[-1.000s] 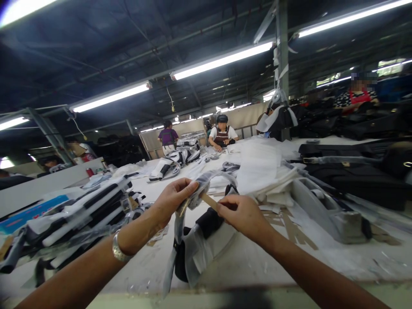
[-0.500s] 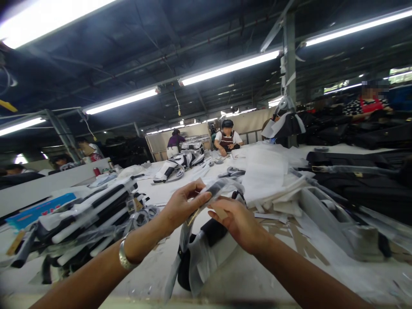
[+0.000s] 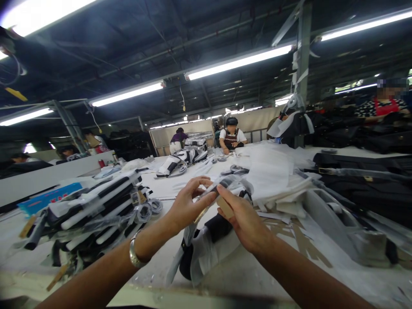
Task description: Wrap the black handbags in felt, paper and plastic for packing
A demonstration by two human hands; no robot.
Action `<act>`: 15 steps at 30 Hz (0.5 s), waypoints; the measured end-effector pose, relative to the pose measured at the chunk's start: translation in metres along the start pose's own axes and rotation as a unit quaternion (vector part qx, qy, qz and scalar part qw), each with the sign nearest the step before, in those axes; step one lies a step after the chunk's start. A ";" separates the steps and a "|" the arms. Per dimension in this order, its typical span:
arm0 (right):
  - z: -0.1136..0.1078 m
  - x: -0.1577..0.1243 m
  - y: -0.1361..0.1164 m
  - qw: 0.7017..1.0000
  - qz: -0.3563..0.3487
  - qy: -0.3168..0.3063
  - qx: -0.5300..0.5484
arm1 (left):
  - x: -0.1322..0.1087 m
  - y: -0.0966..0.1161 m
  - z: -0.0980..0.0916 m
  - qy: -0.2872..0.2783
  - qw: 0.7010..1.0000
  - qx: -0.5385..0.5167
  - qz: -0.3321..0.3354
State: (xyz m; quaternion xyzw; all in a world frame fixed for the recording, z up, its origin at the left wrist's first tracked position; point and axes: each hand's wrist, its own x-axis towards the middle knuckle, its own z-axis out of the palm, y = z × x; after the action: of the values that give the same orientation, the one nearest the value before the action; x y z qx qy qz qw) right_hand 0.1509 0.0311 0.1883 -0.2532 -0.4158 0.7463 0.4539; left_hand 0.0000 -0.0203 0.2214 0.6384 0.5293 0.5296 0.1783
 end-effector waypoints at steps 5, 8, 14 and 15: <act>0.002 -0.004 -0.002 1.000 0.017 -0.003 -0.009 | -0.008 0.009 -0.005 -0.013 0.978 -0.147 -0.146; 0.003 -0.006 -0.003 1.000 0.017 -0.004 -0.006 | -0.010 0.010 -0.005 -0.003 0.964 -0.203 -0.174; 0.003 -0.007 -0.007 0.999 0.023 -0.027 -0.018 | -0.009 0.009 0.002 0.006 0.955 -0.250 -0.159; 0.002 -0.008 -0.008 0.999 0.020 -0.042 -0.020 | -0.010 0.009 0.002 0.009 0.957 -0.246 -0.151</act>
State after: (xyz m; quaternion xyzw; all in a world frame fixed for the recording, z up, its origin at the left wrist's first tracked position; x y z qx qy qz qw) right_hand 0.1567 0.0256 0.1965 -0.2388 -0.4448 0.7565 0.4157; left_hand 0.0077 -0.0313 0.2233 0.4826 0.4744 0.6163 0.4028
